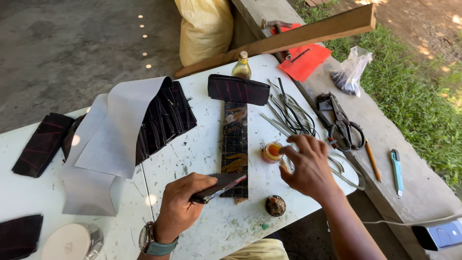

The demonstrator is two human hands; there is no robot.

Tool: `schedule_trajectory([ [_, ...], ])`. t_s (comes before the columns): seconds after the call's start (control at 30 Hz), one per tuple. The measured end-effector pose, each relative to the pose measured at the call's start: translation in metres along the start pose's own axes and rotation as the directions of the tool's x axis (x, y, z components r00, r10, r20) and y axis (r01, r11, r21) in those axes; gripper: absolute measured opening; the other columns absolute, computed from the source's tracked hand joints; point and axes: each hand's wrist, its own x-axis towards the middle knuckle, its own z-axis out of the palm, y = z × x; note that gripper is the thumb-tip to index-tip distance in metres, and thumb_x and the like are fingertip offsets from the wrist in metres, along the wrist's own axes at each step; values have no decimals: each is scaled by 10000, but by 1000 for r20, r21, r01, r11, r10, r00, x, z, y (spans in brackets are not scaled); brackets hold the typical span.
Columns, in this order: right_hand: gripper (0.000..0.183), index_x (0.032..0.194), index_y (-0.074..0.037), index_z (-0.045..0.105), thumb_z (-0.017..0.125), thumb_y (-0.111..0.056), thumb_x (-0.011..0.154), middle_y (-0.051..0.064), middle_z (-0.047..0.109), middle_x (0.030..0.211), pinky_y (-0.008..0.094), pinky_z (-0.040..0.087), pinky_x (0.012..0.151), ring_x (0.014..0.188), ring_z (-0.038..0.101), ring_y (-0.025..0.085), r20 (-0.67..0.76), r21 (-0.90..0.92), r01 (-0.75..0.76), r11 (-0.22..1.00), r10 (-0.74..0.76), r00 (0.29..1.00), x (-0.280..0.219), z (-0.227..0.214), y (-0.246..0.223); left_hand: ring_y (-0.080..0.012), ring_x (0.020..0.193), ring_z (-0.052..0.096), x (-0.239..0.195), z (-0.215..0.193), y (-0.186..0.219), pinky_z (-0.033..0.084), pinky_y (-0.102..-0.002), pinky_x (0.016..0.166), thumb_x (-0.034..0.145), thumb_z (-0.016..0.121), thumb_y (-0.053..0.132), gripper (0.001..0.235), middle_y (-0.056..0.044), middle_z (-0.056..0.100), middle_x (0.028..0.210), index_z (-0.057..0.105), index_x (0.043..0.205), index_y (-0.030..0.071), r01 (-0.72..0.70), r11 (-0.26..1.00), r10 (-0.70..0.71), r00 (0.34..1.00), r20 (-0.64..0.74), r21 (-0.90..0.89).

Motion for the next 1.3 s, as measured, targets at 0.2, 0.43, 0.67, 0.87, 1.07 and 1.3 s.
schedule_trajectory([
  [0.2, 429, 1128, -212, 771, 797, -283, 706, 72, 555, 1289, 451, 349, 1034, 1249, 455, 266, 196, -123, -12, 992, 36, 980, 13, 60, 24, -256, 928, 783, -10, 12, -3, 660, -311, 759, 732, 751, -120, 407, -101, 755, 1026, 679, 1096, 48, -60, 998, 62, 992, -111, 23],
  [0.43, 295, 1071, -210, 778, 763, -314, 795, 58, 560, 1277, 458, 359, 1048, 1221, 469, 256, 181, -81, -29, 996, 43, 983, 19, 67, 34, -266, 945, 787, -18, 22, -4, 673, -323, 760, 732, 749, -130, 387, -119, 758, 1028, 690, 1079, 30, -15, 1000, 14, 989, -144, -3],
  [0.67, 601, 1305, -114, 691, 767, -236, 722, 193, 503, 1449, 490, 349, 1163, 1407, 448, 341, -110, 816, 156, 556, -115, 987, -36, 4, -31, -267, 935, 795, -20, 40, -3, 660, -312, 757, 748, 746, -135, 355, -142, 765, 1023, 697, 1074, -3, 46, 999, -48, 971, -233, -12],
  [0.87, 796, 1460, -103, 579, 760, -130, 686, 220, 449, 1372, 517, 316, 1157, 1324, 435, 378, -87, 763, 68, 643, -2, 996, -39, 9, -49, -264, 937, 800, -16, 44, -4, 669, -302, 765, 770, 759, -119, 342, -133, 765, 1031, 690, 1079, 8, 20, 1000, -22, 967, -255, -11],
  [1.07, 638, 1404, -167, 659, 818, -200, 787, 163, 510, 1231, 422, 521, 924, 1160, 507, 308, 41, 786, -6, 618, -42, 998, -59, 6, -64, -270, 920, 788, -12, 41, 0, 646, -311, 749, 728, 722, -151, 386, -137, 766, 1022, 702, 1079, 8, 35, 996, -14, 966, -257, 79],
  [1.3, 518, 1183, -209, 747, 852, -304, 685, 102, 568, 1208, 476, 371, 969, 1158, 482, 313, 15, 74, -126, 989, 125, 992, -6, 44, 18, -248, 914, 783, -21, 28, -1, 629, -299, 739, 769, 758, -102, 285, -141, 762, 1026, 691, 1033, -19, 111, 992, -89, 944, -318, 53],
])
